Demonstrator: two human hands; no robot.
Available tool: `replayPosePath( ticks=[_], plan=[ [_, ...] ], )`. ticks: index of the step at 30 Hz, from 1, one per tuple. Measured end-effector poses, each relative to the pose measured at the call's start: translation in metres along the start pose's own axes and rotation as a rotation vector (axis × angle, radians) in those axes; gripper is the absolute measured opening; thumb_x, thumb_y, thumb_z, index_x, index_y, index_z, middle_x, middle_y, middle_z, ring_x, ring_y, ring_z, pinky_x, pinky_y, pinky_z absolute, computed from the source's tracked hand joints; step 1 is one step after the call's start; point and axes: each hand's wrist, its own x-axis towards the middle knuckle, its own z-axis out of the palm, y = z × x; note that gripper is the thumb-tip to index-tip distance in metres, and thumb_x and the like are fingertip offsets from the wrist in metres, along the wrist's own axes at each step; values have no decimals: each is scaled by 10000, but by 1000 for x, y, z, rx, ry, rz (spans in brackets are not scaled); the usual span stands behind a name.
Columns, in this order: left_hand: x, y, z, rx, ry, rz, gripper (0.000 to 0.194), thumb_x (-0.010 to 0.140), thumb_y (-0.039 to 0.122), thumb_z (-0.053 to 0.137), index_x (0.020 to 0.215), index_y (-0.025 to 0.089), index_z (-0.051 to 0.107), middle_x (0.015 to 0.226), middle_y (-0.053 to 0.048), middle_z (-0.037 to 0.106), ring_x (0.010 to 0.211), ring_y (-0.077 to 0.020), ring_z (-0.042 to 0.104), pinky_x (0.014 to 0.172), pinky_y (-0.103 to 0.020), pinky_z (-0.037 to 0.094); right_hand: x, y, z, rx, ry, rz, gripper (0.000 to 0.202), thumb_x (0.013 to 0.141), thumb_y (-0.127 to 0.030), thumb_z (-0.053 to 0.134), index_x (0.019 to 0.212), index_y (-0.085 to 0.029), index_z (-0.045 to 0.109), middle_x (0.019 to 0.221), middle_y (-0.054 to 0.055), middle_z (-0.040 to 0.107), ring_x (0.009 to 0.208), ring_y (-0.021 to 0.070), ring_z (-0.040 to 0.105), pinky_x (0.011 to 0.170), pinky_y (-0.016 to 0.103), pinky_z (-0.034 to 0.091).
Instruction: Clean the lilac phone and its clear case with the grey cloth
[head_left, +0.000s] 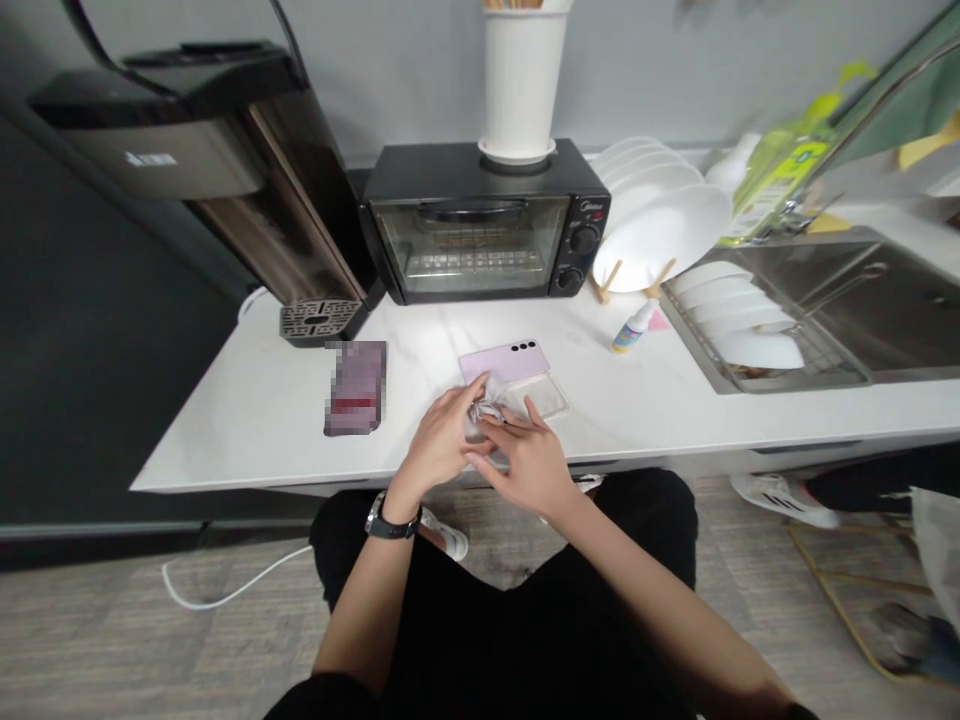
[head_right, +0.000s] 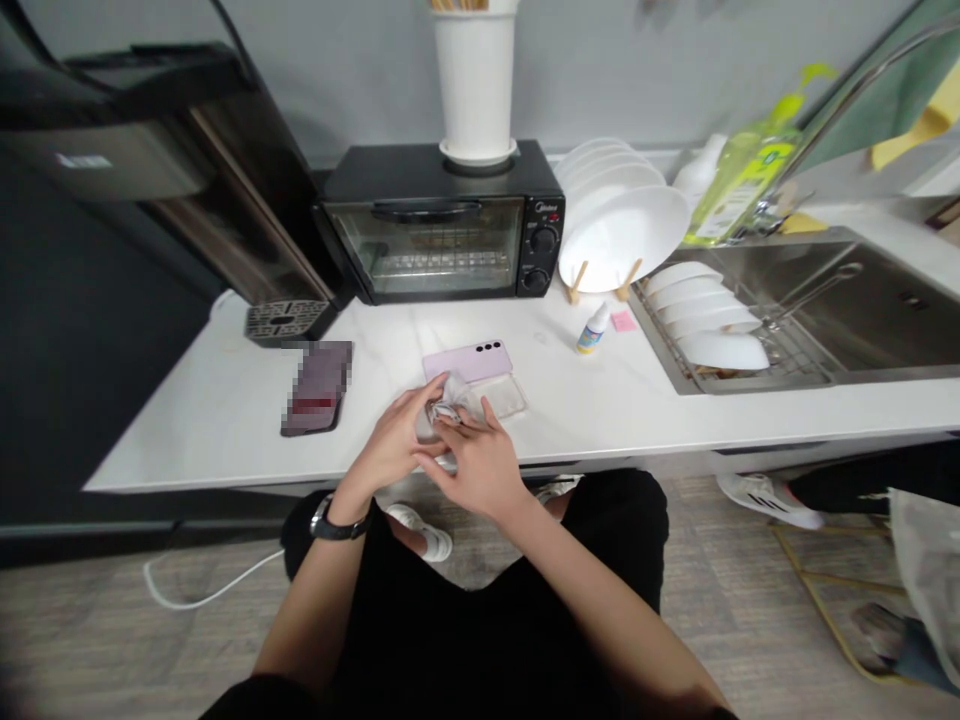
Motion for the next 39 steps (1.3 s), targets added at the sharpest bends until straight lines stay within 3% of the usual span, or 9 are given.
replayPosePath(
  ticks=[6, 11, 16, 20, 26, 34, 39],
  plan=[
    [-1, 5, 0, 8, -1, -17, 671, 588, 246, 534, 1154, 304, 178, 1058, -1, 431, 973, -187, 387, 840, -330, 314, -12, 9, -10, 26, -23, -3, 288, 730, -349, 343, 951, -208, 462, 955, 11, 521, 996, 135, 360, 932, 390, 46],
    [0, 10, -2, 23, -27, -15, 714, 590, 271, 535, 1176, 252, 128, 1082, -11, 429, 1007, -192, 363, 847, -351, 300, -18, 10, -8, -21, 34, 55, 264, 749, -324, 324, 943, -218, 468, 955, 1, 523, 1020, 127, 335, 930, 386, 38],
    [2, 17, -3, 62, -48, 5, 673, 602, 276, 525, 1150, 339, 139, 1111, 66, 412, 1026, -179, 344, 875, -352, 270, -25, 35, -20, -173, 155, 238, 267, 765, -304, 299, 947, -207, 467, 958, 22, 524, 989, 152, 377, 916, 410, -8],
    [3, 18, -1, 65, -68, 21, 703, 605, 259, 524, 1169, 287, 105, 1126, 44, 401, 1041, -186, 319, 885, -360, 232, -29, 49, -27, -243, 164, 281, 272, 774, -296, 280, 957, -203, 458, 971, 24, 517, 978, 143, 388, 917, 402, -16],
    [4, 18, 0, 58, -85, 7, 726, 614, 256, 516, 1177, 262, 58, 1135, 39, 389, 1043, -163, 307, 892, -332, 203, -32, 46, -25, -268, 159, 265, 282, 765, -303, 299, 976, -191, 449, 992, 29, 504, 1005, 162, 360, 919, 413, 14],
    [4, 15, -1, 43, -72, 14, 678, 599, 265, 530, 1158, 284, 146, 1119, 37, 404, 1033, -169, 316, 890, -326, 205, -17, 44, -19, -312, 159, 226, 354, 751, -339, 309, 1033, -144, 399, 1048, 79, 458, 1021, 197, 332, 907, 447, 52],
    [3, 8, -1, 6, -53, 37, 680, 604, 276, 516, 1166, 272, 134, 1119, 24, 403, 1020, -172, 330, 884, -327, 226, 1, 21, -2, -269, 141, 188, 484, 713, -414, 339, 1049, -67, 371, 1060, 138, 434, 1041, 240, 293, 906, 446, 76]
  ],
)
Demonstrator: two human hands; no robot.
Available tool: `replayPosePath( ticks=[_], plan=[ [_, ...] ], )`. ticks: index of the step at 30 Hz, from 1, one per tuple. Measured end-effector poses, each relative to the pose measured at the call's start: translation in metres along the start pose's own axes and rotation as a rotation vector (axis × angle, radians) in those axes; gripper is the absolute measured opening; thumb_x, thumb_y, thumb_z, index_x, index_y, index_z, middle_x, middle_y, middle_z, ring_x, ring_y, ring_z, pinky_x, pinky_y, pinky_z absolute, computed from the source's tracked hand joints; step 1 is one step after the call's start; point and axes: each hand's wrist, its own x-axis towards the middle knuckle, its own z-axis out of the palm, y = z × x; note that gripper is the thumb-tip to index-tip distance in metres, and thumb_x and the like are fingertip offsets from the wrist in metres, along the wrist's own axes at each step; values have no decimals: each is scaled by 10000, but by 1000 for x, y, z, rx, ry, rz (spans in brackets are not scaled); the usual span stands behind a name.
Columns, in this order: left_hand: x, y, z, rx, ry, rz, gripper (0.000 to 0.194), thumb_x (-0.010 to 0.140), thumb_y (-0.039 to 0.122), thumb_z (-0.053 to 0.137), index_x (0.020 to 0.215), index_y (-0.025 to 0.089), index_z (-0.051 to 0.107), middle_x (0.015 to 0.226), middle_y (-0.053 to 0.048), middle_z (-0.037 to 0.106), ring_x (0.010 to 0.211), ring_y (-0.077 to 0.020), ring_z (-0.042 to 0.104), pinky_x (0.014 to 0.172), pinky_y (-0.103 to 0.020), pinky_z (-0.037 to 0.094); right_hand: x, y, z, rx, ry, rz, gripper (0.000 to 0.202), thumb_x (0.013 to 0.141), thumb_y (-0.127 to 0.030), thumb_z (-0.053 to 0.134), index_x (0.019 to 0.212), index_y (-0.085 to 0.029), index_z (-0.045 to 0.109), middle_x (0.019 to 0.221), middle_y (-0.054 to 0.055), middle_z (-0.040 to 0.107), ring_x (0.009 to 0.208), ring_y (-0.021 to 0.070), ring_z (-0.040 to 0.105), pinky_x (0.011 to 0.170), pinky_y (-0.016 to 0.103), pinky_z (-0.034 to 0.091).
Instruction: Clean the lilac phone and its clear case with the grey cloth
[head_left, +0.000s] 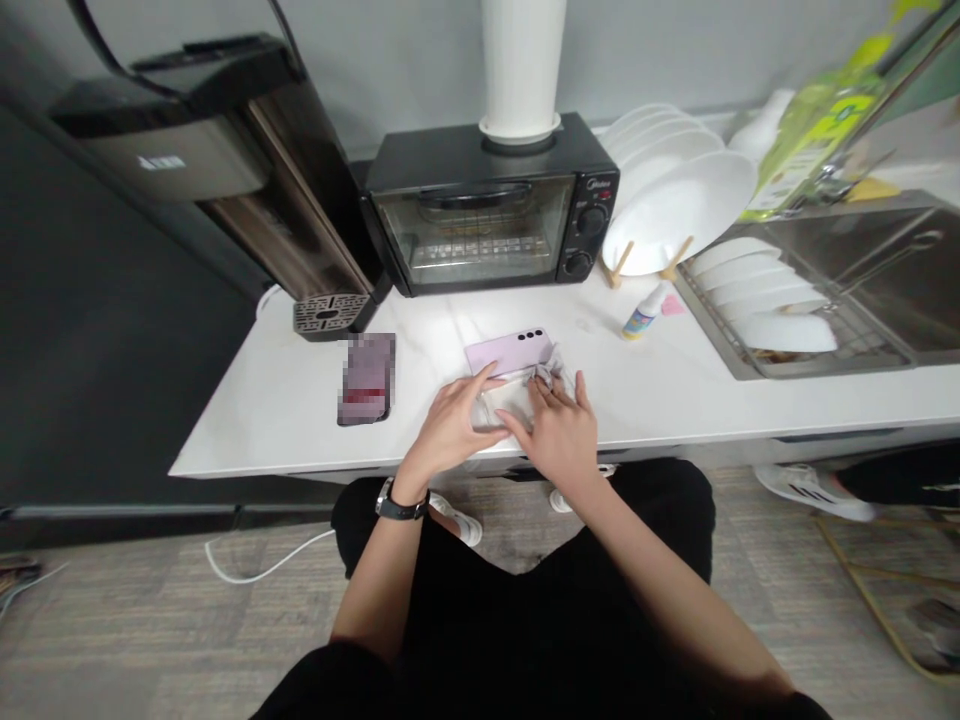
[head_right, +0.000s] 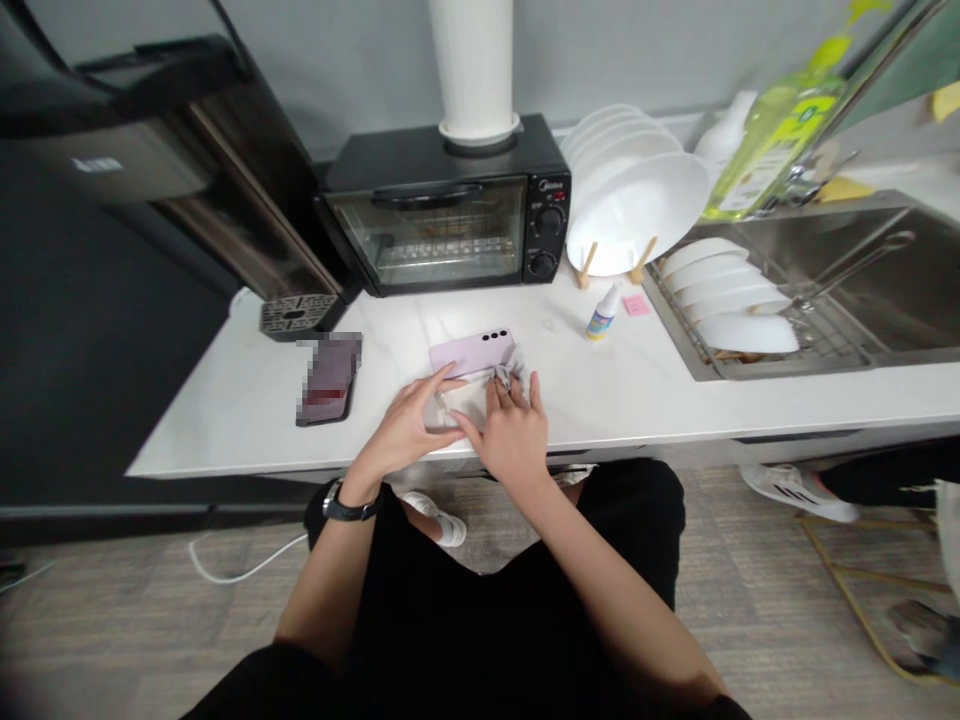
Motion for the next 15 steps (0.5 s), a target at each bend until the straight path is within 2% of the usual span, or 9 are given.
replayPosePath(
  ticks=[3, 6, 11, 15],
  plan=[
    [-1, -5, 0, -5, 4, -7, 702, 599, 243, 515, 1177, 238, 118, 1102, -8, 414, 1009, -168, 347, 877, -312, 246, -4, -21, 3, 73, -57, -99, 491, 703, -436, 331, 1063, -104, 367, 1040, 108, 459, 1047, 223, 290, 924, 408, 109],
    [-2, -7, 0, -7, -5, -37, 735, 582, 229, 524, 1183, 229, 100, 1083, -18, 421, 989, -167, 374, 861, -299, 275, -11, -29, 0, 124, -94, -158, 452, 700, -446, 319, 1056, -175, 380, 1010, 60, 488, 1045, 198, 302, 924, 386, 164],
    [-3, -1, 0, -6, 3, -54, 733, 592, 258, 520, 1181, 261, 85, 1079, 6, 426, 1023, -179, 349, 862, -312, 280, -19, -9, -12, 135, -129, -190, 347, 717, -419, 314, 1030, -289, 387, 997, -14, 498, 1020, 161, 344, 925, 392, 171],
    [-1, 4, -1, -4, -1, -34, 733, 592, 286, 529, 1173, 303, 82, 1111, 43, 406, 1031, -183, 335, 874, -326, 266, -22, 18, -20, 72, -108, -127, 310, 735, -385, 308, 1015, -293, 404, 1000, -17, 497, 1011, 154, 357, 935, 380, 126]
  ],
)
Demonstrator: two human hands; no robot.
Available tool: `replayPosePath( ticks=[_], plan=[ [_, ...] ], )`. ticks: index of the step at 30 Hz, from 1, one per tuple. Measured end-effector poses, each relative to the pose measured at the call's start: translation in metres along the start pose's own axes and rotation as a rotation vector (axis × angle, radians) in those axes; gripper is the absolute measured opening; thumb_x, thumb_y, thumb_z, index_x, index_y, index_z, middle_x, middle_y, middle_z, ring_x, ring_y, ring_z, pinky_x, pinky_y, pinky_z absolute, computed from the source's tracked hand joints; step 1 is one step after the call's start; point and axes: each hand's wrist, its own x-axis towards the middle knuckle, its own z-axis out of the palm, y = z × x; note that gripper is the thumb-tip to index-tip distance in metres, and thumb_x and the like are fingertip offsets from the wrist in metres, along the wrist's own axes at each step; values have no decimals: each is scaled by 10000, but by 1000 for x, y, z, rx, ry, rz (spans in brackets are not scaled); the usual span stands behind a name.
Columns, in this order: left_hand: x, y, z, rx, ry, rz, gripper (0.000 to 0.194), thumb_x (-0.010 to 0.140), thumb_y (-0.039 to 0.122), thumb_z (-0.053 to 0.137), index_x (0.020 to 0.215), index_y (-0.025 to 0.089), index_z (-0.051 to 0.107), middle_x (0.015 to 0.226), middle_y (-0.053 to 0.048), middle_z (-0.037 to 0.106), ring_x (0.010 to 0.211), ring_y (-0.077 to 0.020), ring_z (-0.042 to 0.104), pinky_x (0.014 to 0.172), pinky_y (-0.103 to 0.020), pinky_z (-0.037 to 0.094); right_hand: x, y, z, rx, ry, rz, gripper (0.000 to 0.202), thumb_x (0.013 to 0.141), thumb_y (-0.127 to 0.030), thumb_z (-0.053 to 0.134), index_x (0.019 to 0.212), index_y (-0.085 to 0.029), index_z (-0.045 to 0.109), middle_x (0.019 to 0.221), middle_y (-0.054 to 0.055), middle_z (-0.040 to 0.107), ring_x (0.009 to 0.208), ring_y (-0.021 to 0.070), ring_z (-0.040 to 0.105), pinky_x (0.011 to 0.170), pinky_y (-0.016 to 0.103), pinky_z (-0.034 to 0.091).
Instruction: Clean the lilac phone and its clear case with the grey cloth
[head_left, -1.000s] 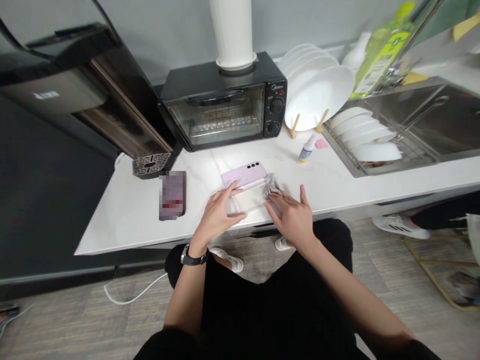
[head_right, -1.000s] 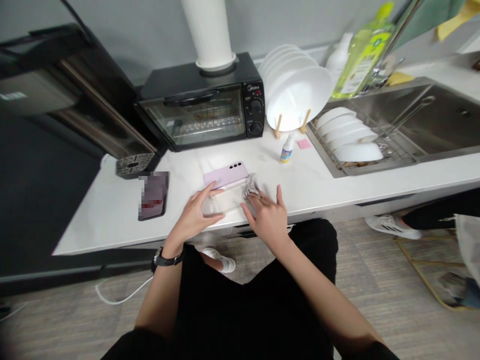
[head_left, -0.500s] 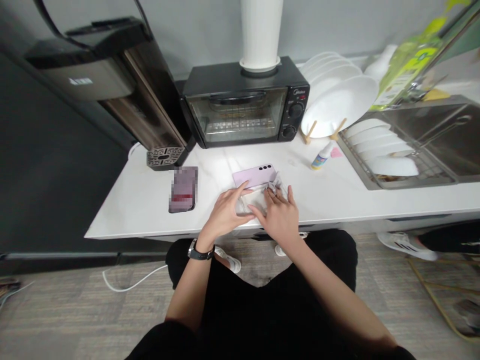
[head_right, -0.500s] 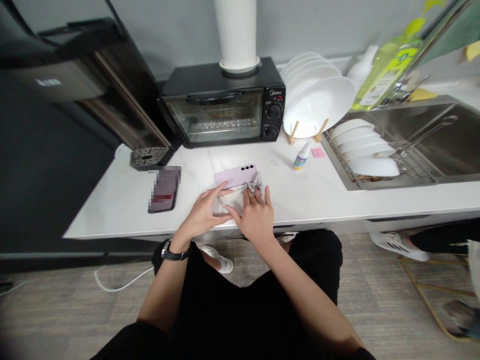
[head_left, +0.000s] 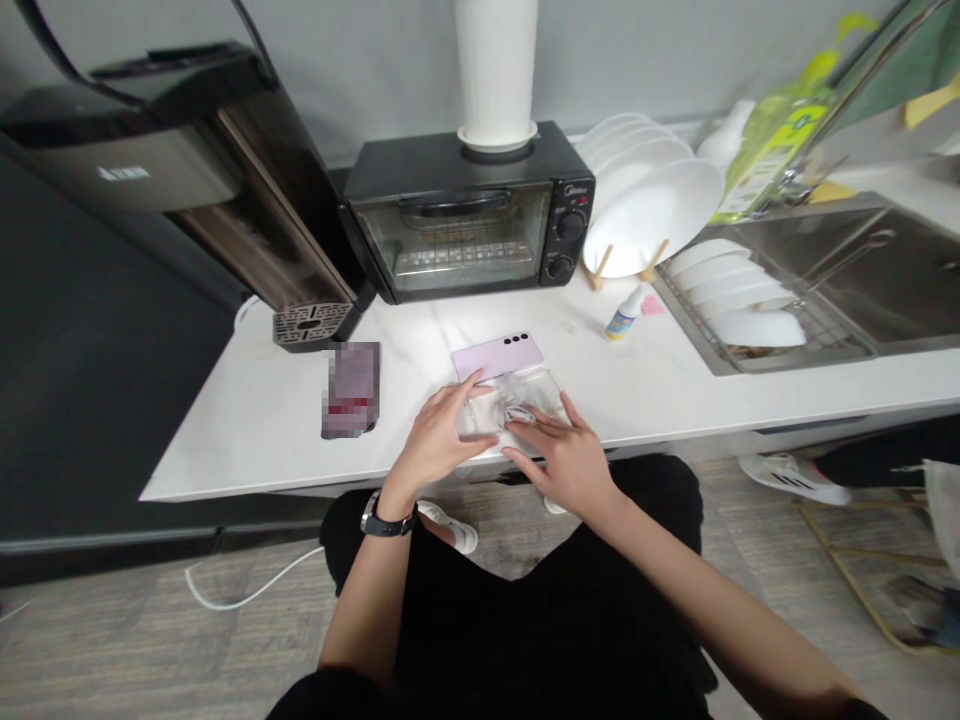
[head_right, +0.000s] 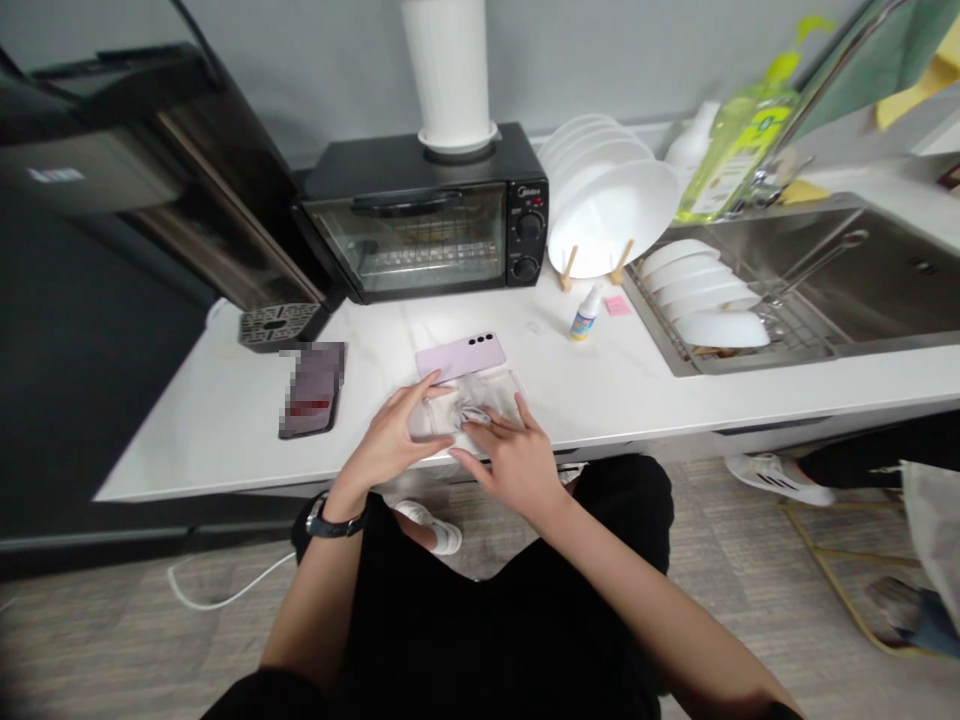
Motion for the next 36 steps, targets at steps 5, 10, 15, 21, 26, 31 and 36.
replayPosePath(
  ticks=[5, 10, 15, 21, 26, 31, 36],
  plan=[
    [2, 1, 1, 22, -13, 15, 707, 597, 290, 528, 1165, 314, 108, 1113, 54, 408, 1017, -181, 342, 891, -342, 228, 7, 18, 0, -106, 72, 166, 365, 750, -367, 292, 1040, -171, 396, 1033, 68, 472, 1004, 189, 361, 925, 414, 58],
    [2, -5, 2, 28, -9, 59, 685, 605, 278, 517, 1167, 291, 126, 1127, 31, 392, 1018, -180, 335, 894, -335, 218, 25, -13, 18, -55, 64, 99, 541, 694, -470, 325, 1050, -65, 374, 1043, 141, 448, 1033, 229, 310, 923, 400, 96],
    [1, -12, 3, 40, -8, 50, 742, 569, 264, 548, 1181, 209, 132, 1102, -33, 406, 985, -193, 362, 868, -313, 253, 21, -42, 22, 26, -5, -40, 503, 681, -490, 321, 1046, -152, 396, 989, 79, 502, 1027, 201, 327, 931, 356, 146],
    [-1, -12, 1, 30, 1, 76, 720, 598, 320, 522, 1175, 278, 94, 1113, 33, 399, 1005, -174, 336, 880, -320, 245, 1, -9, 3, -66, -7, 11, 373, 721, -418, 310, 1031, -233, 403, 1002, 20, 496, 1015, 176, 351, 925, 381, 160],
    [0, -10, 1, 59, -1, 76, 725, 601, 316, 524, 1176, 271, 84, 1128, 38, 389, 1015, -178, 332, 886, -339, 226, 11, 9, 5, -171, 75, 118, 421, 720, -421, 306, 1053, -176, 384, 1054, 60, 453, 1022, 206, 339, 917, 406, 160],
    [0, -10, 2, 54, 11, 81, 754, 600, 324, 523, 1183, 269, 48, 1122, 29, 396, 1013, -166, 337, 891, -319, 231, 25, -18, 22, -122, 82, 61, 518, 683, -483, 315, 1063, -135, 373, 1040, 86, 460, 1050, 218, 294, 914, 395, 184],
    [0, -12, 3, 64, 25, 39, 776, 582, 306, 537, 1189, 253, 57, 1083, -10, 427, 976, -176, 370, 868, -314, 263, 14, -36, 21, -14, 7, -82, 460, 687, -475, 317, 1046, -197, 387, 987, 37, 505, 1045, 174, 308, 914, 369, 212]
  ],
)
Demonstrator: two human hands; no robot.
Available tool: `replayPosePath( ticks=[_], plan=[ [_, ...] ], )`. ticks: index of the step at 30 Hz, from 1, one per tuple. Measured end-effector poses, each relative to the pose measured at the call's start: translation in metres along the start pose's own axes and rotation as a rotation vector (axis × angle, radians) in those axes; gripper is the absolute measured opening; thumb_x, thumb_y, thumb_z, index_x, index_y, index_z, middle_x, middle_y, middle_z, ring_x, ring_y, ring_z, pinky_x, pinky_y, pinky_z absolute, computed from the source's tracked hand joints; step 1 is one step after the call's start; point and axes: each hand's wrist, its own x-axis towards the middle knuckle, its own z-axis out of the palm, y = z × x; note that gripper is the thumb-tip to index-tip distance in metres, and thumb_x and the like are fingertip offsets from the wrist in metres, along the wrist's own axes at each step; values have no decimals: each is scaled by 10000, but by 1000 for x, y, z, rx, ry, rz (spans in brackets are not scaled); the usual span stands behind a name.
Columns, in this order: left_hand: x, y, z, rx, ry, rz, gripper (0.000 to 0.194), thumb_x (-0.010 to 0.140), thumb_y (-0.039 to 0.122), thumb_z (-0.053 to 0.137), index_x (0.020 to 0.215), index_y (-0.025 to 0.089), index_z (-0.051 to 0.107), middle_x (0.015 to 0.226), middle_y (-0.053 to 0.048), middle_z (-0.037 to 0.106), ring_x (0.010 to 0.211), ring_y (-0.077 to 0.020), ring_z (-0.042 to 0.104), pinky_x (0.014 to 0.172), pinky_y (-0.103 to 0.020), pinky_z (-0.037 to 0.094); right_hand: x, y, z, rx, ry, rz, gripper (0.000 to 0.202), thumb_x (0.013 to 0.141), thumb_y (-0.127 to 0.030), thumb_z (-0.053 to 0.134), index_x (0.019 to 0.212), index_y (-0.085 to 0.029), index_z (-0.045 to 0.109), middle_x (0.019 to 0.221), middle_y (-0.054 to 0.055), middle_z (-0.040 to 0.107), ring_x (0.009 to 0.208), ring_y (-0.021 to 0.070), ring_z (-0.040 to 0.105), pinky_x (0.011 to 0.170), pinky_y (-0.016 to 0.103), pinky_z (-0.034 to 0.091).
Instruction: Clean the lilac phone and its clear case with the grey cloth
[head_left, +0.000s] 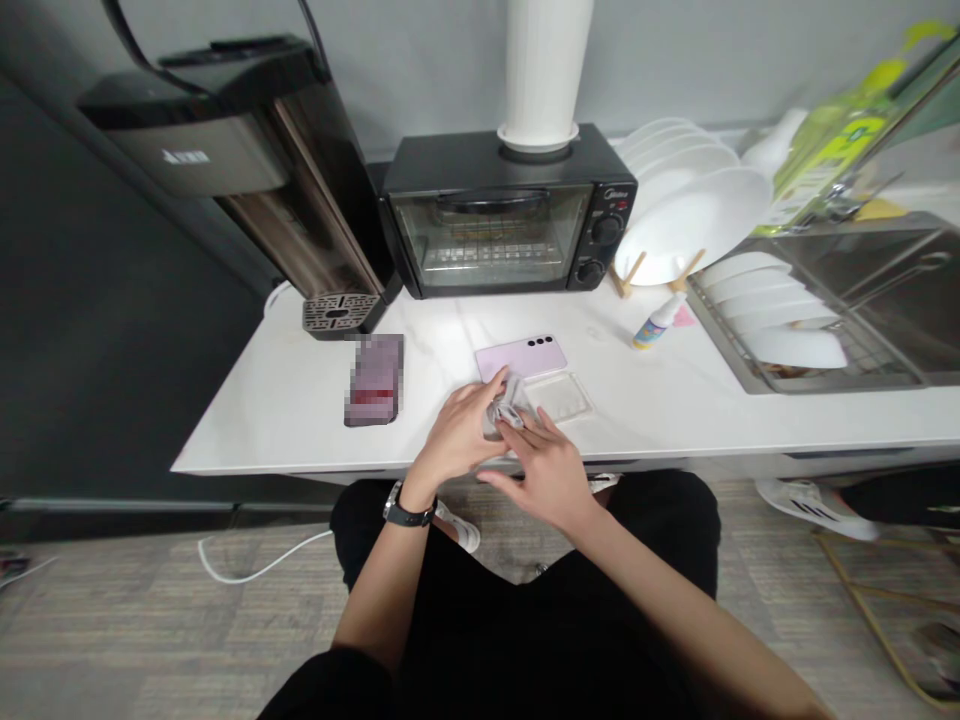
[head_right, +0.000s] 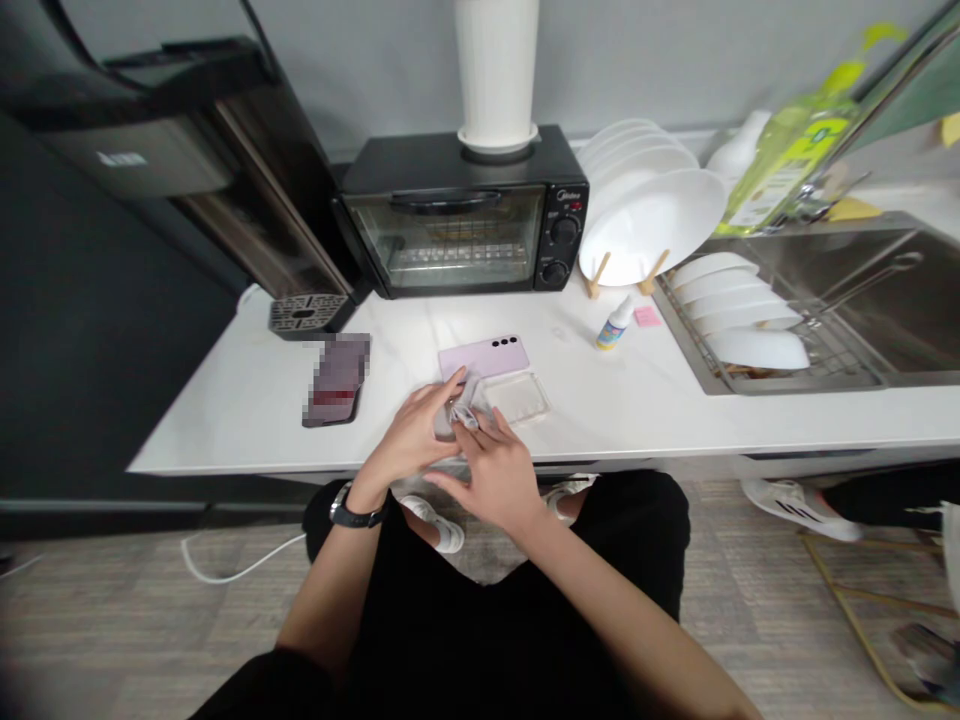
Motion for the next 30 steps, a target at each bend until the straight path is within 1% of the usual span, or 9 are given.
replayPosePath(
  ticks=[3, 7, 12, 14, 17, 20, 23, 27, 30],
  plan=[
    [-1, 0, 1, -8, 4, -13, 750, 589, 299, 532, 1186, 256, 80, 1072, -5, 433, 974, -179, 372, 851, -319, 277, -8, 7, -6, 25, -37, -15, 380, 706, -437, 322, 1024, -245, 402, 1000, -1, 497, 1034, 153, 325, 922, 373, 192],
    [-2, 0, 0, -38, 3, 4, 773, 578, 318, 542, 1186, 252, 70, 1090, 22, 423, 995, -186, 352, 859, -328, 266, -11, 30, -13, 7, -91, 4, 319, 736, -384, 301, 1014, -270, 406, 1006, -23, 491, 1031, 128, 330, 942, 351, 134],
    [-1, 0, -4, -37, -1, -2, 756, 590, 311, 528, 1183, 270, 62, 1120, 44, 402, 1006, -172, 347, 887, -322, 237, -8, 58, -15, -112, -42, 136, 349, 739, -380, 297, 1043, -233, 384, 1009, 19, 489, 1003, 146, 365, 945, 355, 97],
    [0, 0, -5, -33, -17, -4, 755, 588, 327, 525, 1183, 269, 64, 1125, 42, 399, 1014, -170, 342, 889, -323, 232, -4, 54, -11, -138, -9, 161, 400, 728, -399, 305, 1070, -199, 359, 1041, 45, 463, 1034, 164, 326, 940, 365, 111],
    [1, 0, -5, -24, -42, -12, 749, 584, 347, 520, 1183, 255, 81, 1124, 23, 401, 1027, -175, 329, 889, -319, 229, 3, 30, 1, -118, 22, 136, 486, 700, -449, 313, 1091, -160, 333, 1061, 66, 443, 1075, 181, 254, 930, 368, 156],
    [2, 1, -4, 13, -57, -38, 769, 562, 302, 542, 1185, 235, 96, 1117, -2, 400, 1007, -178, 349, 882, -301, 241, 8, 2, 9, -57, 7, 72, 518, 694, -483, 279, 1083, -148, 344, 1039, 73, 461, 1075, 186, 252, 927, 370, 162],
    [2, 3, -3, 34, -46, -58, 779, 558, 265, 544, 1188, 222, 88, 1109, -12, 400, 988, -177, 366, 868, -290, 262, 4, -5, 5, -8, -26, 17, 494, 694, -491, 278, 1059, -174, 376, 1013, 57, 484, 1063, 176, 277, 933, 364, 154],
    [1, 5, -3, -3, -27, -46, 771, 578, 289, 536, 1186, 247, 64, 1098, 20, 418, 1003, -178, 350, 868, -308, 261, -11, 21, -11, 9, -64, -6, 367, 717, -433, 299, 1031, -268, 393, 1004, 0, 494, 1023, 151, 341, 937, 375, 142],
    [0, 5, -5, -25, -19, -37, 775, 577, 302, 543, 1182, 273, 60, 1120, 40, 400, 1012, -184, 342, 881, -327, 246, -15, 46, -19, -45, -41, 48, 358, 718, -404, 322, 1039, -261, 387, 1009, 9, 491, 1013, 161, 354, 932, 386, 139]
  ],
)
